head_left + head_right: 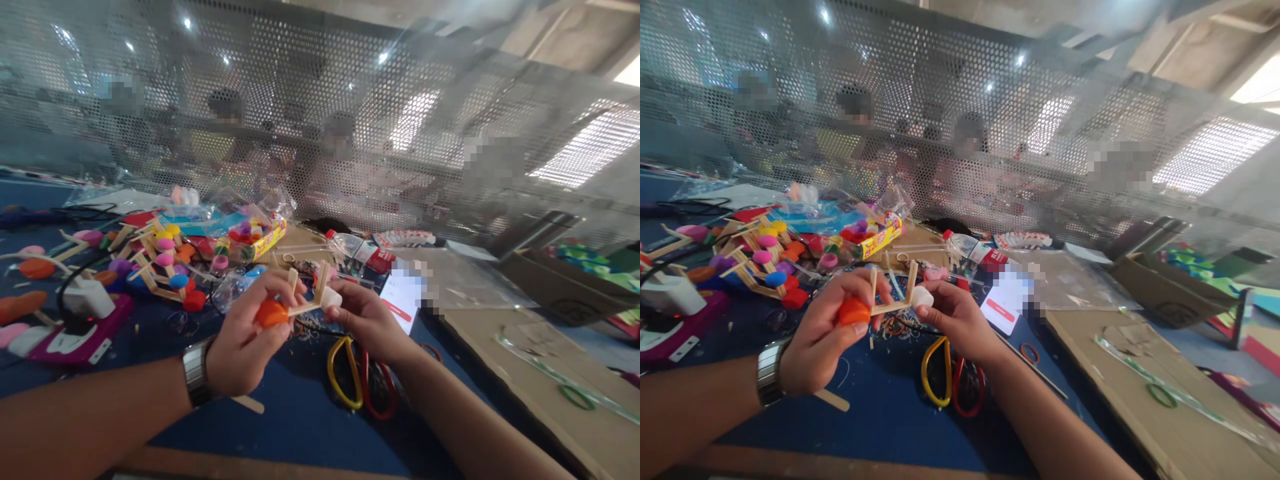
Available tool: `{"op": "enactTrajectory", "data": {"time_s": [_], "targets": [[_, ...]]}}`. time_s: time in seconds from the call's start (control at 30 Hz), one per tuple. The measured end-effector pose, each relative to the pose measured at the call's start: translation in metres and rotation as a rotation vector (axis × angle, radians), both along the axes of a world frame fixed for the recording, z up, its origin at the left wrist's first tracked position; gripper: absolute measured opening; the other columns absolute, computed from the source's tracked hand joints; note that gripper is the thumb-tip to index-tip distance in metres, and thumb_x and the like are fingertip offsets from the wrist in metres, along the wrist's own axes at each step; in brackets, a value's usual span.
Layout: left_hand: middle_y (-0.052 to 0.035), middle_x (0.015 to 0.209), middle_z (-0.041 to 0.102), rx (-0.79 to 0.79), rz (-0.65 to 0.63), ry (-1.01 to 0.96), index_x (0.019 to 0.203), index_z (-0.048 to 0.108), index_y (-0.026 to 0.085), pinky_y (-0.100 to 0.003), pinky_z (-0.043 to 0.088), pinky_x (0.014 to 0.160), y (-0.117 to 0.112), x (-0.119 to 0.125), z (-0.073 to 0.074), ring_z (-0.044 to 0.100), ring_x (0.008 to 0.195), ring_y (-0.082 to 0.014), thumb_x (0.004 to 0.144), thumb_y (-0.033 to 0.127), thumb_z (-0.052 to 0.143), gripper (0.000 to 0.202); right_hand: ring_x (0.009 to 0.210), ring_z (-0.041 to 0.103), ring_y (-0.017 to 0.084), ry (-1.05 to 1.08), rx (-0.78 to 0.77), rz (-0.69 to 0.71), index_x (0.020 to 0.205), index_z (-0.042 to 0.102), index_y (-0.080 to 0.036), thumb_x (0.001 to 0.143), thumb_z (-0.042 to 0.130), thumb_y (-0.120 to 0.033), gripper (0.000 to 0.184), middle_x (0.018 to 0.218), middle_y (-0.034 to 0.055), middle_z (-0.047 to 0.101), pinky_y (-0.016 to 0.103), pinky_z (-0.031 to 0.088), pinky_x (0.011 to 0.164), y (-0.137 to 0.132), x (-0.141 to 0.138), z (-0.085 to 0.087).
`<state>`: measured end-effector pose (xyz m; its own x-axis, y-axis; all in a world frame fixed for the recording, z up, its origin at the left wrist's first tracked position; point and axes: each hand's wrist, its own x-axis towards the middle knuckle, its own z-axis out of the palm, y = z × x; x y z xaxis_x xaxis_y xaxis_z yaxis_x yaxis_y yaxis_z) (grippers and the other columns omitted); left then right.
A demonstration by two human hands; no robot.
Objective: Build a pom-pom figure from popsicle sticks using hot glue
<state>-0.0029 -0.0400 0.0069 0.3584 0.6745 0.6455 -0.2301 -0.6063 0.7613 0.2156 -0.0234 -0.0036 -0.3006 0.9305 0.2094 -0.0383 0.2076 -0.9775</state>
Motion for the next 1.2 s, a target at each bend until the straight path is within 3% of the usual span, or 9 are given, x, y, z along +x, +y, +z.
{"op": "enactTrajectory", "data": {"time_s": [0.17, 0.27, 0.43, 0.53, 0.73, 0.87, 1.07, 1.2], "targets": [[-0.0052, 0.122, 0.051, -0.210, 0.149, -0.143, 0.113, 0.043, 0.027, -0.030, 0.054, 0.084, 0.011, 0.006, -0.009, 0.057, 0.100, -0.0153, 0.080, 0.011, 0.067, 0.044, 0.063, 0.057, 0.013, 0.078, 0.078, -0.146, 0.086, 0.067, -0.023, 0.068, 0.089, -0.049, 0.038, 0.073, -0.0017, 0.064, 0.027, 0.049, 0.061, -0.001, -0.002, 0.000], [-0.0034, 0.110, 0.055, -0.313, 0.124, -0.071, 0.113, 0.046, 0.024, -0.027, 0.054, 0.081, 0.015, 0.007, -0.009, 0.059, 0.092, -0.0135, 0.077, 0.014, 0.073, 0.046, 0.069, 0.061, 0.016, 0.063, 0.147, -0.190, 0.084, 0.066, -0.024, 0.067, 0.089, -0.051, 0.039, 0.078, 0.0001, 0.066, 0.030, 0.052, 0.065, -0.004, -0.004, 0.002], [0.0028, 0.080, 0.057, -0.438, 0.025, -0.002, 0.108, 0.052, 0.022, -0.022, 0.051, 0.059, 0.014, 0.006, -0.004, 0.055, 0.066, -0.0106, 0.079, 0.023, 0.078, 0.039, 0.079, 0.065, 0.019, 0.004, 0.247, -0.194, 0.091, 0.069, -0.025, 0.071, 0.087, -0.049, 0.036, 0.087, 0.0031, 0.070, 0.035, 0.054, 0.072, -0.008, -0.005, 0.004], [0.0030, 0.075, 0.058, -0.467, 0.023, -0.023, 0.103, 0.058, 0.020, -0.021, 0.049, 0.057, 0.014, 0.008, -0.004, 0.053, 0.063, -0.0097, 0.079, 0.027, 0.080, 0.034, 0.079, 0.064, 0.018, 0.007, 0.309, -0.216, 0.093, 0.071, -0.025, 0.073, 0.087, -0.045, 0.032, 0.091, 0.0036, 0.069, 0.033, 0.054, 0.069, -0.008, -0.005, 0.002], [-0.0008, 0.079, 0.066, -0.425, 0.081, -0.008, 0.092, 0.068, 0.017, -0.025, 0.052, 0.062, 0.015, 0.008, -0.006, 0.059, 0.069, -0.0128, 0.076, 0.033, 0.085, 0.028, 0.085, 0.065, 0.021, -0.017, 0.368, -0.247, 0.091, 0.072, -0.026, 0.074, 0.087, -0.043, 0.028, 0.092, 0.0047, 0.070, 0.034, 0.054, 0.072, -0.008, -0.005, -0.001], [-0.0027, 0.083, 0.070, -0.318, 0.078, 0.057, 0.096, 0.072, 0.019, -0.027, 0.053, 0.062, 0.015, 0.006, -0.004, 0.062, 0.069, -0.0150, 0.081, 0.035, 0.080, 0.024, 0.081, 0.065, 0.020, -0.040, 0.387, -0.244, 0.091, 0.072, -0.026, 0.074, 0.087, -0.043, 0.028, 0.090, 0.0049, 0.071, 0.032, 0.054, 0.069, -0.010, -0.006, 0.000], [-0.0001, 0.087, 0.067, -0.330, 0.044, -0.050, 0.101, 0.064, 0.022, -0.026, 0.056, 0.066, 0.017, 0.007, -0.007, 0.064, 0.074, -0.0140, 0.077, 0.032, 0.084, 0.033, 0.073, 0.064, 0.018, 0.006, 0.252, -0.216, 0.086, 0.068, -0.023, 0.072, 0.086, -0.048, 0.034, 0.083, 0.0028, 0.070, 0.033, 0.054, 0.069, -0.009, -0.005, 0.004], [-0.0012, 0.095, 0.067, -0.265, 0.161, -0.073, 0.104, 0.063, 0.022, -0.027, 0.056, 0.075, 0.018, 0.007, -0.007, 0.063, 0.079, -0.0133, 0.078, 0.036, 0.082, 0.036, 0.069, 0.061, 0.016, 0.013, 0.169, -0.238, 0.084, 0.067, -0.022, 0.070, 0.087, -0.050, 0.037, 0.077, 0.0017, 0.068, 0.032, 0.052, 0.066, -0.007, -0.003, 0.005]]}}
